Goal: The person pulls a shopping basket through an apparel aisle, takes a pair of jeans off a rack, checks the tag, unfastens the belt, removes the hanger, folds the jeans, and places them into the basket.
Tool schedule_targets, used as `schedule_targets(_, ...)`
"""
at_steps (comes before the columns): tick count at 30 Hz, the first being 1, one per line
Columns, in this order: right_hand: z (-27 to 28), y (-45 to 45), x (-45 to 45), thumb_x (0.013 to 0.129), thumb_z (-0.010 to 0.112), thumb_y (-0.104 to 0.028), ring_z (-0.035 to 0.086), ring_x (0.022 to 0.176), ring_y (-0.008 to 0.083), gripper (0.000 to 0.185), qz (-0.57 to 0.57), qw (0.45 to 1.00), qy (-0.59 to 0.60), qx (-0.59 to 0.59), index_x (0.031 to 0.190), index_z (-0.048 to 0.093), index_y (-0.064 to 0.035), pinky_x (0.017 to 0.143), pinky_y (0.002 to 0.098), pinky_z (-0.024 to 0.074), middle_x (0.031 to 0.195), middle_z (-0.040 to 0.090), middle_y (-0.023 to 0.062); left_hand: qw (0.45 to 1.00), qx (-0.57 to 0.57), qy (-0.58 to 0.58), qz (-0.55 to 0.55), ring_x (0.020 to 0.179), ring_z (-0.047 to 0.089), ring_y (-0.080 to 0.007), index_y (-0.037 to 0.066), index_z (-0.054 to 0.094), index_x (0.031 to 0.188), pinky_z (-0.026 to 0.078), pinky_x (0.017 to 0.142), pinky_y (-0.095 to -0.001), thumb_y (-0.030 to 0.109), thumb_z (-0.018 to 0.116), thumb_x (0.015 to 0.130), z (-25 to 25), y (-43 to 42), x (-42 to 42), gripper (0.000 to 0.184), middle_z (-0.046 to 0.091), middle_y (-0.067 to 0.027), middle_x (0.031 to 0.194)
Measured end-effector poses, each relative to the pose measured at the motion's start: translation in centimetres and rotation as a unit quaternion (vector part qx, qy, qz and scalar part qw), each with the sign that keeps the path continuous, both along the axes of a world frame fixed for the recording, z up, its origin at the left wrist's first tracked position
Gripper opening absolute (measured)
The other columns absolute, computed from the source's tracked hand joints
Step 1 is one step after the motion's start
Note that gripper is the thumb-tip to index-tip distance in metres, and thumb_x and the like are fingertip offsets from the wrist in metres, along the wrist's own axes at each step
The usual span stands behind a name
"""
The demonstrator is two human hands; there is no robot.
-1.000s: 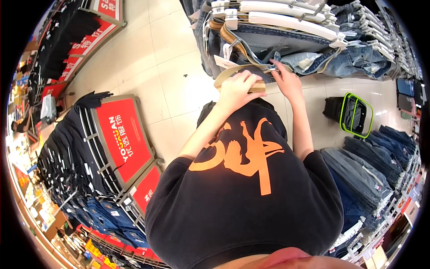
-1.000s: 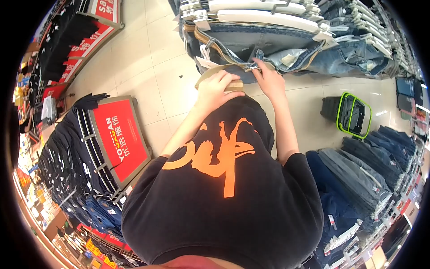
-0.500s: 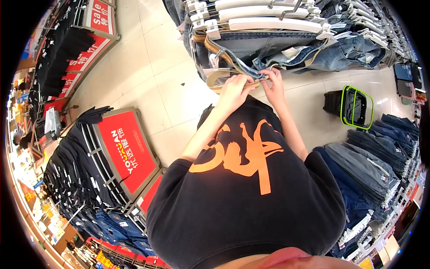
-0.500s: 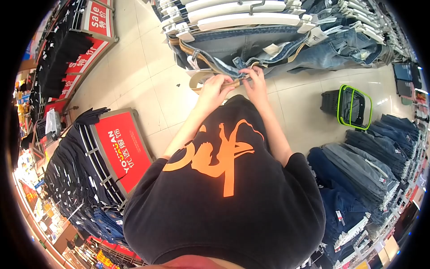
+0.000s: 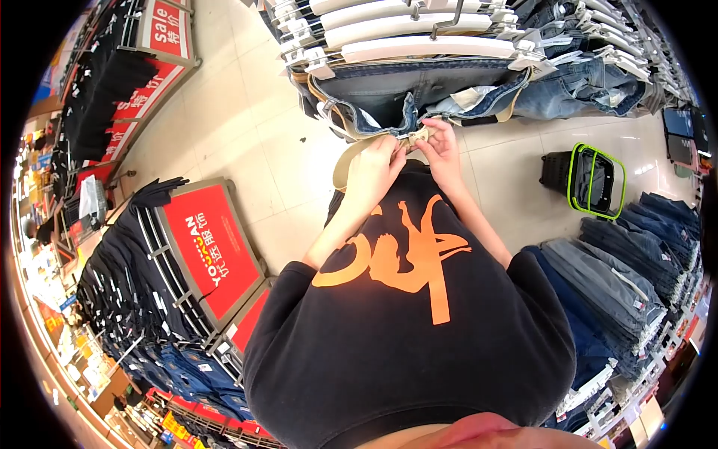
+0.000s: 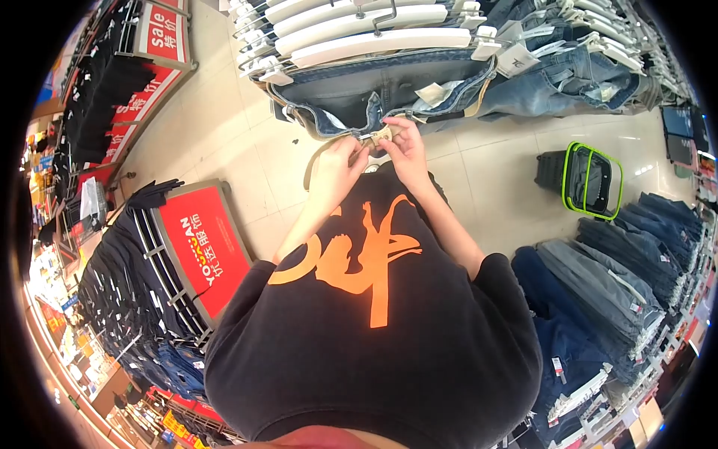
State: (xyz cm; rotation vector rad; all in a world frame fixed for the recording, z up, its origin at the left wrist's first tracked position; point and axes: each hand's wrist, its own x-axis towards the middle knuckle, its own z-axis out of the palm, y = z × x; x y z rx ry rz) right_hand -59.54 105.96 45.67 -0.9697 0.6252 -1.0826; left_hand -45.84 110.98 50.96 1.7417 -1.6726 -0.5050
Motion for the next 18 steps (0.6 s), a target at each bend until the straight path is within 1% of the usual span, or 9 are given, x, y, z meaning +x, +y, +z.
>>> schedule_targets(2,0.2,-0.1,-0.5,0.077,0.054,0.009,0.053,0.088,0.0121,0.037,-0.007,1.000,0.013,-0.004,0.110,0.041,-0.0005,0.076,0.0234,0.0441,0.098,0.052,0.0069,1.000,0.012,0.017,0.018,0.054,0.055,-0.0270,0.003,0.050,0.071,0.041,0.048,-0.0339,0.012,0.061,0.074,0.2,-0.3,-0.5,0.015,0.054,-0.0109,0.063)
schedule_targets(5,0.9,-0.3,-1.2,0.074,0.057,0.010,0.054,0.088,0.0124,0.039,-0.008,0.999,0.033,-0.003,0.108,0.042,-0.0007,0.076,0.0235,0.0444,0.096,0.053,0.0070,0.998,-0.010,0.038,0.056,0.051,0.053,-0.0257,0.002,0.048,0.070,0.041,0.047,-0.0333,0.011,0.062,0.075,0.6,-0.9,-1.2,0.017,0.054,-0.0106,0.062)
schedule_targets(7,1.5,-0.4,-1.4,0.073,0.059,0.010,0.055,0.088,0.0124,0.040,-0.006,0.999,0.044,0.013,0.108,0.043,-0.0011,0.076,0.0234,0.0447,0.094,0.054,0.0071,0.997,-0.046,0.014,0.065,0.050,0.053,-0.0253,0.003,0.048,0.069,0.041,0.047,-0.0334,0.010,0.062,0.075,0.1,-1.1,-1.9,0.017,0.054,-0.0101,0.062)
schedule_targets(11,2.1,-0.6,-1.4,0.074,0.059,0.009,0.055,0.088,0.0124,0.039,0.005,0.999,0.026,0.032,0.108,0.044,-0.0010,0.076,0.0230,0.0448,0.093,0.055,0.0071,0.991,-0.108,-0.023,0.076,0.051,0.053,-0.0256,0.003,0.048,0.069,0.041,0.047,-0.0340,0.008,0.061,0.075,-0.3,-1.2,-2.5,0.016,0.054,-0.0093,0.062)
schedule_targets(14,2.2,-0.8,-1.4,0.074,0.059,0.008,0.055,0.089,0.0124,0.038,0.006,0.999,0.025,0.038,0.108,0.044,-0.0009,0.077,0.0232,0.0449,0.094,0.055,0.0074,0.992,-0.101,0.014,0.081,0.053,0.054,-0.0261,0.003,0.049,0.072,0.041,0.048,-0.0332,0.009,0.062,0.076,-0.2,-1.5,-2.4,0.015,0.055,-0.0097,0.064)
schedule_targets(15,1.9,-1.0,-1.5,0.074,0.059,0.008,0.055,0.089,0.0125,0.038,0.009,0.999,0.021,0.035,0.108,0.044,-0.0009,0.077,0.0234,0.0448,0.095,0.055,0.0075,0.991,-0.109,0.036,0.071,0.056,0.056,-0.0248,0.002,0.051,0.076,0.043,0.051,-0.0307,0.007,0.062,0.075,-0.2,-1.7,-2.4,0.013,0.056,-0.0102,0.065)
schedule_targets(18,1.6,-1.1,-1.7,0.075,0.058,0.007,0.055,0.090,0.0129,0.037,0.028,0.999,0.012,0.024,0.108,0.044,-0.0011,0.078,0.0243,0.0447,0.098,0.055,0.0078,0.988,-0.090,0.106,0.069,0.057,0.057,-0.0213,0.003,0.054,0.082,0.044,0.053,-0.0280,0.005,0.065,0.072,-0.5,-1.7,-2.3,0.015,0.057,-0.0082,0.063)
